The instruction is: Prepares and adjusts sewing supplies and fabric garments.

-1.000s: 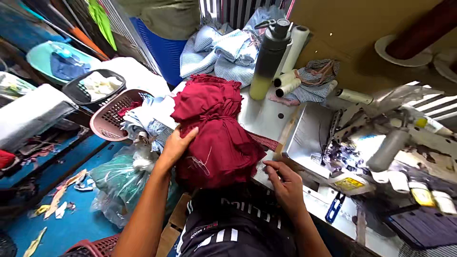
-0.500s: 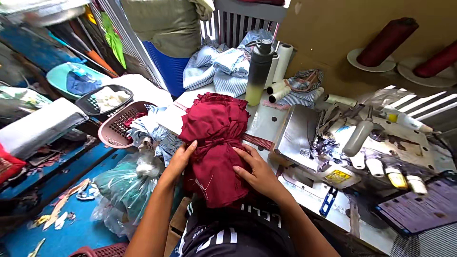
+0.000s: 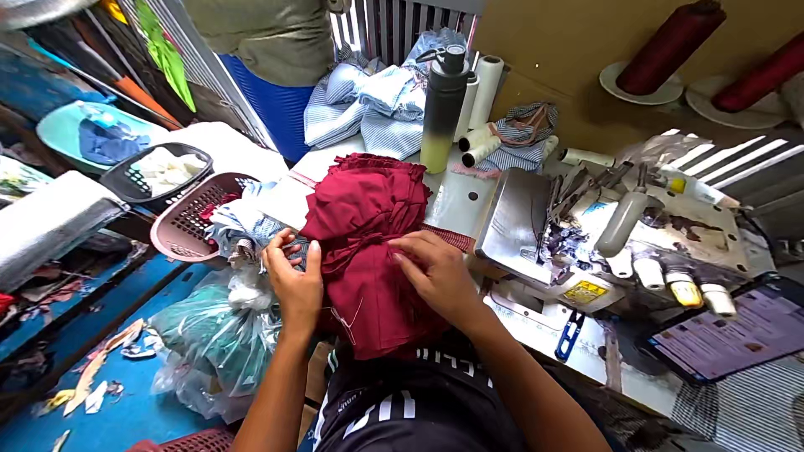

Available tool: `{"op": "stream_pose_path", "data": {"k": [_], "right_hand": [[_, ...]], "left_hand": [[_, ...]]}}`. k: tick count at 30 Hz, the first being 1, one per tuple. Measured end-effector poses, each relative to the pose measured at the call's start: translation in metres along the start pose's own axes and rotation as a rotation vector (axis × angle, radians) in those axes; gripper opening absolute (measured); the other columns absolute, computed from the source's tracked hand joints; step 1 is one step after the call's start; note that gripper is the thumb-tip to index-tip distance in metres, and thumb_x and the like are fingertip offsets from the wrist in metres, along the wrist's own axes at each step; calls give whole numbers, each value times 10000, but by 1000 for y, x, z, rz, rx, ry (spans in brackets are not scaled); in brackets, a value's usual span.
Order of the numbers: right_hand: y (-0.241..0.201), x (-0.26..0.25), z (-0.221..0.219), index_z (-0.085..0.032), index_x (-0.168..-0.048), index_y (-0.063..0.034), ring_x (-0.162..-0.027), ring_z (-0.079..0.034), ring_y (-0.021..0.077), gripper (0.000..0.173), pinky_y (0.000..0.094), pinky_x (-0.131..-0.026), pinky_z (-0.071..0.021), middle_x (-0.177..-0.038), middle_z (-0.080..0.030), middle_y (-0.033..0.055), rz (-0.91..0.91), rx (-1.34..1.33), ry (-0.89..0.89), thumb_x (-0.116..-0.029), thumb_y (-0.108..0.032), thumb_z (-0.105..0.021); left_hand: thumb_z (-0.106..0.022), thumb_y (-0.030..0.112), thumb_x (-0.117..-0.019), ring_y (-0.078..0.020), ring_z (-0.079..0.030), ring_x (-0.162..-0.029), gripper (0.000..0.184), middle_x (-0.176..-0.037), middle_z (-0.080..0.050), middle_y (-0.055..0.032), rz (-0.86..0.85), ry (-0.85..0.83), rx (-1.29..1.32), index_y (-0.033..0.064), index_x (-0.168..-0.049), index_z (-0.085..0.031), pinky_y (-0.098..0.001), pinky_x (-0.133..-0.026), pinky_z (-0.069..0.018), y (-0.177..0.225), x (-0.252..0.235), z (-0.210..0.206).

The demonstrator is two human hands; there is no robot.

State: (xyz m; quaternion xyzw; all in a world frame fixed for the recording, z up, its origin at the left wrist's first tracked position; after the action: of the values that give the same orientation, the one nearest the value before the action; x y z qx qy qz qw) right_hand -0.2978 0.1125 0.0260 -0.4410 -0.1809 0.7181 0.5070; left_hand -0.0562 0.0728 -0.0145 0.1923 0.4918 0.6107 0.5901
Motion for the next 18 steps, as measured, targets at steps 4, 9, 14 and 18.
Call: {"op": "stream_pose_path", "data": {"k": [4,9,14,18], "right_hand": [[-10,-40,-39,-774,-1113,-126,-1029,-671,210,213,417,-855,-585,-1088,-702,53,-16,179,-155,-961,-263,-712],[-23,-63,-45,-742,-895,-88,-887,-663,174,53,399,-745,-579,-966,-675,43,-20,-29,-85,-931,-118,-717],[-62,-71,8,-687,-954,-33,-874,-653,120,39,258,-692,-587,-1016,-647,72,117,-466,136,-970,-54,-659],[-32,-59,-7,-716,-1067,-46,-960,-677,157,159,347,-843,-588,-1046,-688,82,56,-113,33,-1021,-148,-603]], "left_hand": [[-692,284,-940,-274,-670,-1082,332,-1170,-696,-149,-198,-155,-174,38,-1162,-710,-484,-920,-553,22,11,-7],[-762,319,-873,-323,-623,-1154,389,-1212,-681,-137,-167,-187,-209,61,-1163,-732,-535,-984,-497,19,8,-22],[-781,361,-870,-340,-607,-1156,432,-1218,-656,-153,-150,-209,-217,49,-1165,-745,-558,-975,-490,22,3,-27],[-654,208,-938,-318,-616,-1127,247,-1153,-666,-165,-198,-249,-130,29,-1077,-750,-533,-968,-495,6,-14,-22]]}}
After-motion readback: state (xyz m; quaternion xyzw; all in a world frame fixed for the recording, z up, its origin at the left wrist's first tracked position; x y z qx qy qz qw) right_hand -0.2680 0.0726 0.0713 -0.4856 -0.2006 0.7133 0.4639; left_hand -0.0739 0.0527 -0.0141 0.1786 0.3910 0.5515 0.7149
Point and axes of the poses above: each hand's wrist, its own x-axis away from the middle knuckle, its own z-axis out of the back of the hand, y = z × x, the point moved 1 cm from there along -x, towards the middle knuckle
